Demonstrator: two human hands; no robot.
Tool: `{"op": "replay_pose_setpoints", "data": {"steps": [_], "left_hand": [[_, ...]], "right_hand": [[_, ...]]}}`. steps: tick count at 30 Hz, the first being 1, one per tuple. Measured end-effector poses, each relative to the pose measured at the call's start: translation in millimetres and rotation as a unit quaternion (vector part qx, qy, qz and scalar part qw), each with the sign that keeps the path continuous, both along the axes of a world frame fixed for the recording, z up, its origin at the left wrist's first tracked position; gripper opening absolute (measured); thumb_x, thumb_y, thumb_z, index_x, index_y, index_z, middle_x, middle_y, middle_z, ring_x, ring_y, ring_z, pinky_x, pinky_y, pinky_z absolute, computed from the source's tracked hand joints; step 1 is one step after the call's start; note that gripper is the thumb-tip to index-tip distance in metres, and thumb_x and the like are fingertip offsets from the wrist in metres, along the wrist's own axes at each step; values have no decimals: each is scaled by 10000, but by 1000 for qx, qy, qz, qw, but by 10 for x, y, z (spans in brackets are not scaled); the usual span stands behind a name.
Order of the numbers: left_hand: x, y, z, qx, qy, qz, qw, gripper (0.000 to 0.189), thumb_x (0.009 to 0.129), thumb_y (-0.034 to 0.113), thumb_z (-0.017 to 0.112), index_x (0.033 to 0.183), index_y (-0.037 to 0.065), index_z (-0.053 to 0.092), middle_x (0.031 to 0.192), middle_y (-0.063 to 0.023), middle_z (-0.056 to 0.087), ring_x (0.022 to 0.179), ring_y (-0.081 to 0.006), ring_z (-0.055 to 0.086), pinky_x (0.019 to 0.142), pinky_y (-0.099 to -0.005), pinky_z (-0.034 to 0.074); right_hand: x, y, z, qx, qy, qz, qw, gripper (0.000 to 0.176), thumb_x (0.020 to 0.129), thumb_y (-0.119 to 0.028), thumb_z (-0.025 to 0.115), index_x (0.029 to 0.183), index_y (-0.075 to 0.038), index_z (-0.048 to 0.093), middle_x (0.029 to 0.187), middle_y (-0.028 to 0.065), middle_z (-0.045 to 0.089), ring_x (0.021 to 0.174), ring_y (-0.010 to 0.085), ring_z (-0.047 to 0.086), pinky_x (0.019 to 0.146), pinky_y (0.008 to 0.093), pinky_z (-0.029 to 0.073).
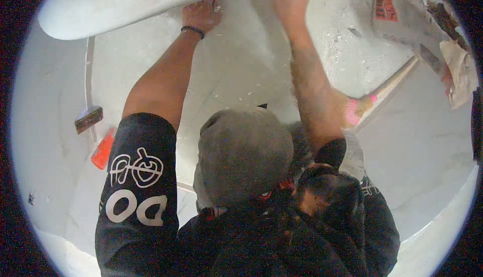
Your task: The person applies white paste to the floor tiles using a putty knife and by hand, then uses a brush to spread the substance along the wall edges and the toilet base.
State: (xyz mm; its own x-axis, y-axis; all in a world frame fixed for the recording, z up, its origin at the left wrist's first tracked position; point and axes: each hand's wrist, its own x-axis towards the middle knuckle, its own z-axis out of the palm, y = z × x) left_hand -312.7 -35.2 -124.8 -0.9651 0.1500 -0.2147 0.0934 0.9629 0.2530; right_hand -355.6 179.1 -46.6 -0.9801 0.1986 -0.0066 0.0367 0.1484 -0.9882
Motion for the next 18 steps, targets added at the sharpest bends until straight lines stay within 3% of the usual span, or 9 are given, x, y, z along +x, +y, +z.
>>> {"op": "replay_pose_setpoints", "data": {"steps": [2, 4, 6, 7, 9, 11, 15, 16, 18], "left_hand": [[47, -37, -102, -31, 86, -30, 995, 493, 759, 389, 564, 1198, 178, 495, 1105, -78, 591, 995, -266, 574, 831, -411, 461], [90, -67, -251, -29, 87, -28, 995, 502, 760, 388, 563, 1207, 170, 491, 1109, -79, 591, 996, -263, 575, 831, -411, 460], [83, -50, -208, -24, 90, -28, 995, 512, 761, 386, 562, 1215, 162, 487, 1112, -81, 591, 996, -260, 575, 832, -411, 460], [5, -8, -52, -31, 27, -16, 999, 510, 765, 387, 561, 1212, 155, 488, 1119, -81, 588, 998, -260, 574, 838, -412, 459], [17, 12, -13, -34, -41, -6, 999, 507, 768, 387, 560, 1210, 147, 489, 1126, -81, 585, 1000, -259, 573, 844, -412, 458], [116, 46, -115, -69, 98, -41, 992, 464, 766, 375, 569, 1165, 145, 509, 1097, -83, 591, 987, -257, 576, 842, -415, 460], [6, -20, -109, -11, -26, -7, 1000, 483, 759, 358, 576, 1186, 149, 493, 1089, -86, 591, 990, -258, 572, 849, -425, 456], [-7, -31, -163, -57, -34, -18, 998, 500, 753, 338, 579, 1207, 152, 480, 1098, -88, 588, 993, -257, 570, 852, -427, 454], [-8, 11, -226, -84, -37, -25, 995, 520, 747, 317, 582, 1228, 156, 467, 1107, -90, 585, 996, -256, 567, 855, -430, 451]], "right_hand": [[134, -203, -95, 113, 142, 40, 983, 28, 762, 4, 552, 746, -4, 531, 680, 55, 550, 635, 145, 509, 592, 288, 438], [44, -6, -32, 148, 18, 75, 986, 35, 752, 27, 530, 771, -2, 534, 678, 86, 562, 635, 183, 527, 595, 316, 437], [-144, 147, 85, 219, 179, -120, 951, 73, 729, 22, 570, 781, -21, 544, 677, 98, 581, 617, 197, 537, 590, 319, 435], [-137, 302, 78, 280, 127, -72, 949, 190, 670, -1, 576, 858, -22, 597, 839, 121, 632, 813, 236, 608, 733, 324, 480], [245, 64, 96, 224, 119, 61, 965, 182, 673, -7, 578, 853, -24, 603, 837, 120, 633, 802, 236, 609, 727, 326, 482], [390, 108, -1, 172, 106, 202, 958, 175, 677, -13, 581, 849, -26, 609, 834, 119, 634, 791, 236, 611, 721, 328, 484], [-1, 742, -163, 139, 59, 46, 988, 105, 705, -4, 638, 803, -26, 608, 775, 83, 622, 716, 169, 603, 667, 304, 489], [-38, 837, -63, 311, 127, -12, 942, 109, 729, 16, 563, 823, -18, 607, 795, 86, 633, 692, 167, 596, 629, 267, 475], [10, 888, 36, 257, 173, 23, 950, 178, 654, 94, 544, 779, -21, 594, 768, 69, 613, 707, 178, 591, 667, 301, 486]]}}
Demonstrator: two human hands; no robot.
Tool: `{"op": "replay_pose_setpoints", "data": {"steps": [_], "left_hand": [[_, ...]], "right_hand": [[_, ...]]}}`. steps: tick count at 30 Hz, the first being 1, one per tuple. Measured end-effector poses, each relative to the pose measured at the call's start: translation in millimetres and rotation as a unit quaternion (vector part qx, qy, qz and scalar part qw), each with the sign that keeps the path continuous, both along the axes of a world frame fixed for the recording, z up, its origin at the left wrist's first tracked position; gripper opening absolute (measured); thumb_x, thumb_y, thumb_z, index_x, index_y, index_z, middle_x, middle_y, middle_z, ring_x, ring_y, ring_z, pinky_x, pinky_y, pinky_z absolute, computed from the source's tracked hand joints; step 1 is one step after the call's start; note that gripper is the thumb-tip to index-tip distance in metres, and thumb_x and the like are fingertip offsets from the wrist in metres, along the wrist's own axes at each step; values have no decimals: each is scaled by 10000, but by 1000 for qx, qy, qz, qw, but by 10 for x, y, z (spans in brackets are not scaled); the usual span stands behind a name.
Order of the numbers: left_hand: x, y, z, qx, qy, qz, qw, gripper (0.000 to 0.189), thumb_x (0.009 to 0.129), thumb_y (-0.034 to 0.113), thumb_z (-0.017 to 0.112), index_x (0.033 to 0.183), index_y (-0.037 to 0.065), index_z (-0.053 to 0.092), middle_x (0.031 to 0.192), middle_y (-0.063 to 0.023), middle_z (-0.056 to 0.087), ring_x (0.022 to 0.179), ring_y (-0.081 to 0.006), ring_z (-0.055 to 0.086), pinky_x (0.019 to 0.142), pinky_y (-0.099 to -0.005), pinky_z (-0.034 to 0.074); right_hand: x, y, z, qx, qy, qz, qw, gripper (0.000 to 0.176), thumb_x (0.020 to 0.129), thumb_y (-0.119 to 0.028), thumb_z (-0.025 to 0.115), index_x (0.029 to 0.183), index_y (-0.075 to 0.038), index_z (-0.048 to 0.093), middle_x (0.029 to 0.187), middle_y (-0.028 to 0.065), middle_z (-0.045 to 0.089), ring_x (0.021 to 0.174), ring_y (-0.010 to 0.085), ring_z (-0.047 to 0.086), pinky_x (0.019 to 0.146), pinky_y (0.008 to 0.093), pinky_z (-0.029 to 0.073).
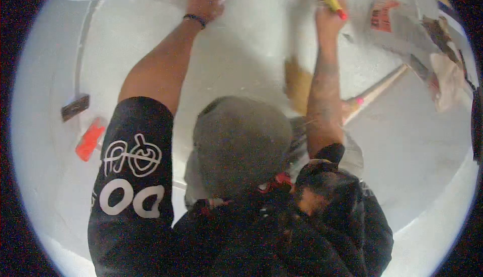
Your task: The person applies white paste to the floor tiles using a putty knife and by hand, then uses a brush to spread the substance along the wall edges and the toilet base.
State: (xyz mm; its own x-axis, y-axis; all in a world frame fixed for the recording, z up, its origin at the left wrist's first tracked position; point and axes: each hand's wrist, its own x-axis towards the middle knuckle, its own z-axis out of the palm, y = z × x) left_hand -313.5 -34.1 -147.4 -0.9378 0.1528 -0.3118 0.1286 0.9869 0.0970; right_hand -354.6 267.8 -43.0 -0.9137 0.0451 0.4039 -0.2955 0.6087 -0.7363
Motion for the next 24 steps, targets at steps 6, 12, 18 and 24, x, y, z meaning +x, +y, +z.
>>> {"op": "replay_pose_setpoints", "data": {"steps": [6, 12, 18, 24], "left_hand": [[90, -26, 126, 134, 184, -2, 974, 377, 786, 287, 517, 1128, 128, 497, 999, -104, 610, 910, -265, 600, 793, -407, 482], [76, 33, -50, 101, 146, 54, 983, 382, 771, 288, 554, 1103, 101, 530, 1058, -133, 586, 948, -304, 576, 793, -428, 463], [223, -290, 372, 334, 274, 62, 900, 304, 782, 170, 535, 1049, 26, 548, 1014, -190, 603, 917, -355, 571, 809, -413, 448], [773, -1658, 502, 161, 353, 255, 886, 241, 776, 229, 550, 945, 59, 535, 861, -154, 602, 791, -336, 575, 706, -417, 460]], "right_hand": [[1092, -629, 175, 39, -118, 154, 980, 213, 658, -13, 681, 862, -31, 620, 912, 75, 610, 825, 214, 592, 738, 313, 474], [1762, -878, 93, -128, -348, 148, 917, 240, 679, -75, 689, 910, -37, 635, 930, 152, 613, 820, 301, 609, 752, 347, 484], [2222, -1722, 28, 47, -167, 396, 901, 356, 623, -76, 654, 976, -92, 608, 962, 166, 605, 911, 342, 583, 789, 401, 481], [1364, -1580, -700, -83, -250, 435, 861, 203, 779, -56, 555, 973, -33, 611, 993, 85, 624, 902, 185, 591, 818, 331, 478]]}}
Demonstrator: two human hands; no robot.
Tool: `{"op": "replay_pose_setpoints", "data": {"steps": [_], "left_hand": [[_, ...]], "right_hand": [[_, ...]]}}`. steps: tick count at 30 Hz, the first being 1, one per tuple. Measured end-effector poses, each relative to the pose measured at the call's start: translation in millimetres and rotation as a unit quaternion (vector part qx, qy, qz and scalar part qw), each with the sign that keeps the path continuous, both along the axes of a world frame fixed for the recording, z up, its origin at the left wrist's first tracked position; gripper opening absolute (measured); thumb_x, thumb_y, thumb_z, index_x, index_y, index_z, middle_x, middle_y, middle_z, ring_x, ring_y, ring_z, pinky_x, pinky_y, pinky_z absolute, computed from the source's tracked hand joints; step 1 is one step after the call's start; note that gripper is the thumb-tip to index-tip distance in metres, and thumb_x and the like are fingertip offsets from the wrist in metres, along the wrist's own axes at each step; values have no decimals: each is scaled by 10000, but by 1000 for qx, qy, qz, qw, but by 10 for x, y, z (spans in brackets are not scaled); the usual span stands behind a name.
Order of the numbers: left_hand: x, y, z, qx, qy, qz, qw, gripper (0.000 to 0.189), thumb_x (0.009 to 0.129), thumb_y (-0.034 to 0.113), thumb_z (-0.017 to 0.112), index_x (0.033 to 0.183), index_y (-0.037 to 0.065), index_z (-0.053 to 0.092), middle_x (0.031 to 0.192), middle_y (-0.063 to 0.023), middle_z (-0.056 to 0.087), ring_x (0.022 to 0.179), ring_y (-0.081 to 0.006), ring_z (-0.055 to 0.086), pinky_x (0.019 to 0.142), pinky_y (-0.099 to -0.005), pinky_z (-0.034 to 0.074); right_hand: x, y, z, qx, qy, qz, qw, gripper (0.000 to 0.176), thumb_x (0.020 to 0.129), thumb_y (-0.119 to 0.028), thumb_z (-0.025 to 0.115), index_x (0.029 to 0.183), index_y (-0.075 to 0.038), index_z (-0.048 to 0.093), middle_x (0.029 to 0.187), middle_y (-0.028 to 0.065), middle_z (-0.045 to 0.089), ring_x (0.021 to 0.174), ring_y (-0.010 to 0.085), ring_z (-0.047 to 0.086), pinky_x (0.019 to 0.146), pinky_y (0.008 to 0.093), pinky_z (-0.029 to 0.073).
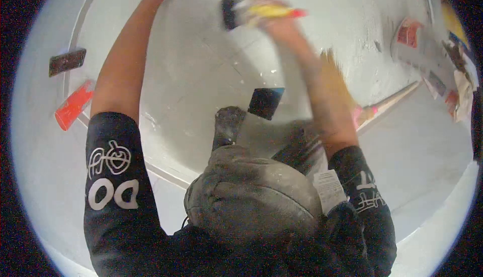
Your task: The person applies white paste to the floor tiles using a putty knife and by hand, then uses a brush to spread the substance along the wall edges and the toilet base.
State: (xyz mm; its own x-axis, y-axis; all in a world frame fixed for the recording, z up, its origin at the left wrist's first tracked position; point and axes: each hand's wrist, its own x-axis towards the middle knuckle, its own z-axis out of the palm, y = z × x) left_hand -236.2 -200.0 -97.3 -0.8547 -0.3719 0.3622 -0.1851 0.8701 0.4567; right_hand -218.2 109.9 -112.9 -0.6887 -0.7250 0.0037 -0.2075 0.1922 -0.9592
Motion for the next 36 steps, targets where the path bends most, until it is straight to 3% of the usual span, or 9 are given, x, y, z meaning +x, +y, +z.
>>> {"op": "replay_pose_setpoints", "data": {"steps": [4, 6, 10, 14, 20, 23, 31, 33, 36], "left_hand": [[396, -572, -436, -31, -108, 81, 990, 242, 785, 228, 548, 974, 80, 518, 905, -145, 597, 837, -328, 565, 735, -422, 438], [409, -510, -475, -69, -202, 105, 971, 287, 793, 243, 546, 1031, 89, 503, 957, -125, 591, 909, -313, 547, 783, -436, 410], [395, -625, -891, -59, -186, 105, 975, 437, 799, 328, 543, 1174, 116, 470, 1129, -117, 536, 1055, -294, 493, 878, -449, 363], [291, -618, -306, -23, -214, 56, 975, 361, 797, 377, 554, 1044, 115, 547, 968, -102, 602, 875, -296, 595, 728, -427, 490], [352, -617, -277, 28, -200, 69, 977, 269, 827, 341, 543, 970, 114, 566, 946, -97, 594, 845, -294, 596, 710, -408, 492], [313, -599, -163, 28, -227, 56, 972, 281, 823, 333, 546, 1006, 120, 572, 963, -106, 596, 859, -292, 599, 723, -407, 493], [267, -558, -498, 32, -181, 34, 982, 334, 787, 312, 571, 1052, 110, 554, 1088, -111, 582, 973, -278, 569, 828, -411, 467], [255, -580, -376, 52, -214, 34, 975, 340, 780, 303, 574, 1060, 111, 544, 1082, -108, 581, 967, -272, 571, 820, -405, 470], [247, -575, -240, 89, -227, 29, 969, 346, 770, 287, 576, 1058, 100, 534, 1072, -114, 572, 948, -274, 574, 810, -402, 473]], "right_hand": [[-1242, 1130, 351, 124, 100, -206, 965, 236, 762, -65, 587, 991, -27, 629, 967, 117, 636, 810, 213, 620, 757, 313, 505], [-1100, 1000, 802, 342, 318, -293, 835, 210, 786, -56, 561, 981, -20, 629, 912, 120, 642, 745, 208, 628, 697, 304, 519], [0, 205, 266, 108, 96, -112, 983, 299, 813, -58, 516, 1111, -48, 541, 1057, 111, 586, 953, 207, 571, 796, 329, 478], [583, -926, 689, 49, -41, 152, 986, 289, 785, -52, 548, 1071, -13, 570, 1034, 96, 604, 953, 204, 572, 843, 321, 460], [-362, -152, 711, 184, 75, -183, 963, 266, 694, -105, 624, 958, -85, 642, 1042, 123, 589, 838, 273, 610, 756, 359, 501], [-571, -548, 1202, 413, 271, -4, 869, 279, 660, -113, 656, 939, -119, 656, 1043, 132, 589, 849, 291, 611, 726, 367, 514], [-1584, -2491, 1128, 384, 497, 3, 778, 308, 642, -112, 675, 950, -107, 652, 900, 130, 628, 857, 302, 597, 769, 396, 483], [-2006, -2766, 936, 117, 413, -22, 903, 303, 656, -65, 656, 952, -126, 638, 862, 113, 612, 792, 309, 587, 700, 401, 465], [-2340, -2799, 475, 73, 415, -100, 901, 287, 666, -168, 690, 938, -89, 642, 825, 139, 625, 765, 271, 609, 672, 363, 494]]}}
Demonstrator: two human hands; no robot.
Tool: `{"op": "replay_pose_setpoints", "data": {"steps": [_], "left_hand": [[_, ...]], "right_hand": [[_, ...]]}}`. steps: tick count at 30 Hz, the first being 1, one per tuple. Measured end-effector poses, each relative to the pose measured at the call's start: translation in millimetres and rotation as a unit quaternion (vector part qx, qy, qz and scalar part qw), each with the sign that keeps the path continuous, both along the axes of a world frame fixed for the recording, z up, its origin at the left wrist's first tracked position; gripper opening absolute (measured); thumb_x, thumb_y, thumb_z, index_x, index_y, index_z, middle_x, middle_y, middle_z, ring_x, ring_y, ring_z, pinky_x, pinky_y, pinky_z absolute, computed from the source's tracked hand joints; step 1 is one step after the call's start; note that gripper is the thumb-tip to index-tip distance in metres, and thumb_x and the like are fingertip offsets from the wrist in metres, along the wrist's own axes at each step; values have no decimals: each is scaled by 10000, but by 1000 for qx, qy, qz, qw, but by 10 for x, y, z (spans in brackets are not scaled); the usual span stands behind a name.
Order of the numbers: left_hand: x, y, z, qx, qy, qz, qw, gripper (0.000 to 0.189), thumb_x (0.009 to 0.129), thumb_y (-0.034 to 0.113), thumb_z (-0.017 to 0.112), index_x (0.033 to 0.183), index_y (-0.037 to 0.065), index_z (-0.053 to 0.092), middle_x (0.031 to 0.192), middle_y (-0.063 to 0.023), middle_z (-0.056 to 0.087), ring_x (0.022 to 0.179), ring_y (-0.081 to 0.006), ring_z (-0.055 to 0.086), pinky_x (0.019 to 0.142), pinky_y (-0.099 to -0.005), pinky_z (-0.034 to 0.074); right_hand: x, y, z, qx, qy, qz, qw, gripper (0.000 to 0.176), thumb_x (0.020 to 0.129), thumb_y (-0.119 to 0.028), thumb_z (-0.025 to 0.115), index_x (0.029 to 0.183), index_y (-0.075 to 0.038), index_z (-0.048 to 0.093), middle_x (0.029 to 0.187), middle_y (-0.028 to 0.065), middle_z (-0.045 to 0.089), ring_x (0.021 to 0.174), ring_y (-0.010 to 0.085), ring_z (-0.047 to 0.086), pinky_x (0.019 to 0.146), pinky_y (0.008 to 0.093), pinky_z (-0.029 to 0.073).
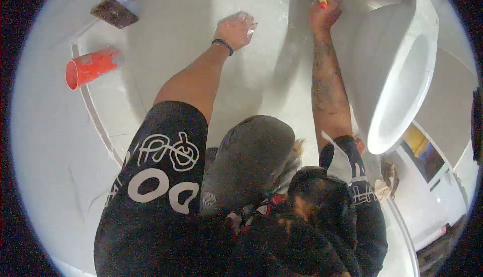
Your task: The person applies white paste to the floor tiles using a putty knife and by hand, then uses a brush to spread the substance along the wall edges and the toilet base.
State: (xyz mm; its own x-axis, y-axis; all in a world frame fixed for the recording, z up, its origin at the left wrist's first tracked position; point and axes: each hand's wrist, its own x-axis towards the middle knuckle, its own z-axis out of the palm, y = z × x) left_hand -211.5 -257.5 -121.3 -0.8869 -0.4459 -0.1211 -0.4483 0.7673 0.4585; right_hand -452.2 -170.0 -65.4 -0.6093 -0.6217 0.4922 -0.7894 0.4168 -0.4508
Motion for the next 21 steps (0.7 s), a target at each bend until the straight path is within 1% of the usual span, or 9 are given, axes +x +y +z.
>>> {"op": "replay_pose_setpoints", "data": {"steps": [2, 4, 7, 10, 12, 13, 14, 16, 21], "left_hand": [[-49, -9, -3, -5, -31, 13, 999, 345, 753, 273, 587, 1043, 93, 531, 1050, -115, 560, 925, -274, 576, 792, -406, 477], [-38, 3, -154, -18, 0, -9, 1000, 349, 748, 281, 587, 1036, 94, 526, 1034, -116, 551, 901, -282, 577, 766, -415, 481], [-78, 29, -27, -16, 28, 1, 999, 337, 742, 271, 593, 1024, 97, 533, 1032, -113, 554, 887, -289, 577, 749, -420, 484], [-94, 52, -56, -11, 36, 5, 999, 323, 742, 280, 586, 1007, 100, 544, 980, -118, 579, 867, -293, 583, 740, -418, 483], [-115, 64, -15, -17, 28, 6, 999, 336, 732, 289, 593, 1008, 103, 549, 946, -121, 590, 857, -292, 586, 740, -422, 482], [-92, 50, -6, -20, 14, 12, 1000, 348, 723, 298, 601, 1009, 106, 554, 913, -123, 600, 847, -291, 589, 739, -425, 480], [-68, 31, -54, -27, 7, 14, 1000, 348, 723, 298, 601, 1009, 106, 554, 913, -123, 600, 847, -291, 589, 739, -425, 480], [-22, 44, -159, -48, 59, -15, 997, 361, 706, 319, 614, 999, 114, 570, 876, -130, 607, 835, -296, 591, 732, -441, 474], [-57, -1, -32, 22, -4, -8, 1000, 281, 752, 276, 572, 975, 105, 567, 933, -142, 578, 859, -311, 574, 731, -452, 471]], "right_hand": [[64, 327, -421, 133, 79, -48, 987, 263, 658, -154, 700, 902, -78, 639, 823, 128, 624, 715, 255, 611, 617, 341, 486], [432, 670, -502, 44, -238, -47, 969, 220, 708, -150, 654, 916, -82, 629, 832, 102, 632, 726, 231, 612, 607, 352, 482], [1009, 1088, -75, 136, -267, -43, 953, 218, 675, -46, 624, 878, -111, 673, 879, 90, 637, 737, 278, 599, 670, 356, 465], [1058, 974, 498, 1, -290, 57, 955, 197, 681, -54, 615, 857, -104, 688, 884, 87, 638, 775, 264, 602, 718, 353, 463], [901, 687, 669, -76, -539, -19, 838, 198, 693, -88, 616, 881, -87, 678, 896, 96, 626, 851, 272, 585, 772, 352, 456], [834, 545, 671, 16, -211, 121, 970, 233, 685, -139, 634, 906, -69, 663, 926, 115, 609, 925, 284, 546, 792, 352, 446], [817, 360, 566, 9, -217, 125, 968, 233, 685, -139, 634, 906, -69, 663, 926, 115, 609, 925, 284, 546, 792, 352, 446], [864, -41, 304, -77, -213, 301, 926, 291, 661, -160, 639, 933, -59, 644, 950, 135, 596, 949, 287, 535, 803, 357, 442], [800, -476, -176, -47, -213, 315, 924, 338, 640, -86, 634, 975, -124, 647, 1079, 155, 567, 1006, 337, 551, 873, 387, 449]]}}
